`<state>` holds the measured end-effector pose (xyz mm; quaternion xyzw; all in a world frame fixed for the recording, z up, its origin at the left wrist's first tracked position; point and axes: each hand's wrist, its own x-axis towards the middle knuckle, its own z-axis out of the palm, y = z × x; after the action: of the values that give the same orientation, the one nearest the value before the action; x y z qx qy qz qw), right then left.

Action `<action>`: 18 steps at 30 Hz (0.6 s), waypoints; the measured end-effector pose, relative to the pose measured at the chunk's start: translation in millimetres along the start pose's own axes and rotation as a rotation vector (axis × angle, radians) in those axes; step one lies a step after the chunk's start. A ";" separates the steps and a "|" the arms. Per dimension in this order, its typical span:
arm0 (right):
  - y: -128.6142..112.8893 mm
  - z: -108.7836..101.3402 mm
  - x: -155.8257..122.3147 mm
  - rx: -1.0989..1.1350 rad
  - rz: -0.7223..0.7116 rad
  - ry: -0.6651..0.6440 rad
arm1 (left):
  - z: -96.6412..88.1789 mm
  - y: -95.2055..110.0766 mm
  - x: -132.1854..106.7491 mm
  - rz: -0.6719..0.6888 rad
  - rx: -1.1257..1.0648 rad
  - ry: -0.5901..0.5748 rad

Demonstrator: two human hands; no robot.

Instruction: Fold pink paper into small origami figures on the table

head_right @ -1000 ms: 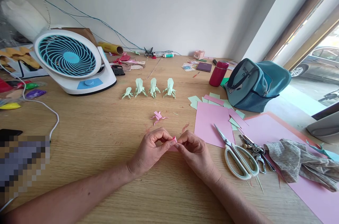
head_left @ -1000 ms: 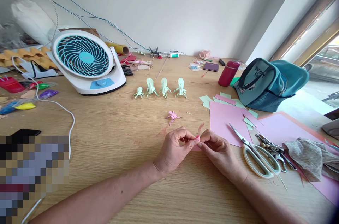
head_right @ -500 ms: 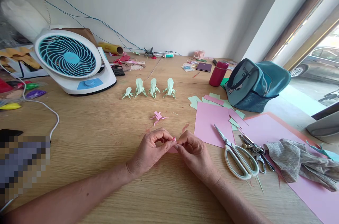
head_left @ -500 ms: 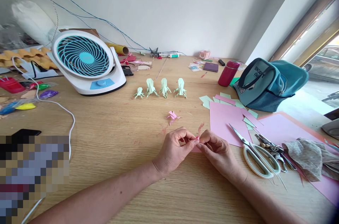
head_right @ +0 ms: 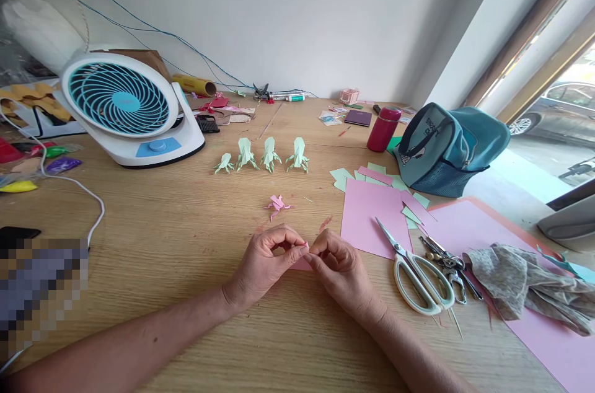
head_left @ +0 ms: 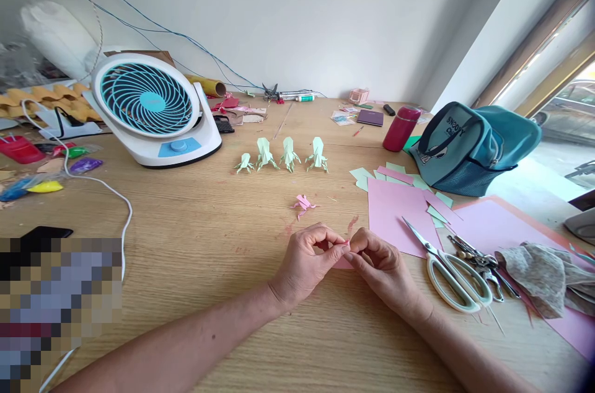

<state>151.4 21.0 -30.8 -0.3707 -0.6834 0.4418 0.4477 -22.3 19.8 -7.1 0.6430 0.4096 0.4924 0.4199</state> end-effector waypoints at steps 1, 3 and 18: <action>0.1 0.0 -0.1 -0.001 -0.006 -0.001 | 0.2 0.1 -0.1 0.004 0.004 0.002; 0.3 0.0 -0.4 -0.005 -0.015 -0.001 | 0.5 0.6 -0.3 0.003 0.006 0.008; -1.2 2.0 -1.2 0.033 0.009 -0.022 | 0.8 3.9 -1.0 -0.049 -0.004 0.001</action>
<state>149.7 18.9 -30.4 -0.3615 -0.6790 0.4592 0.4444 -21.3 17.5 -3.9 0.6317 0.4243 0.4833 0.4328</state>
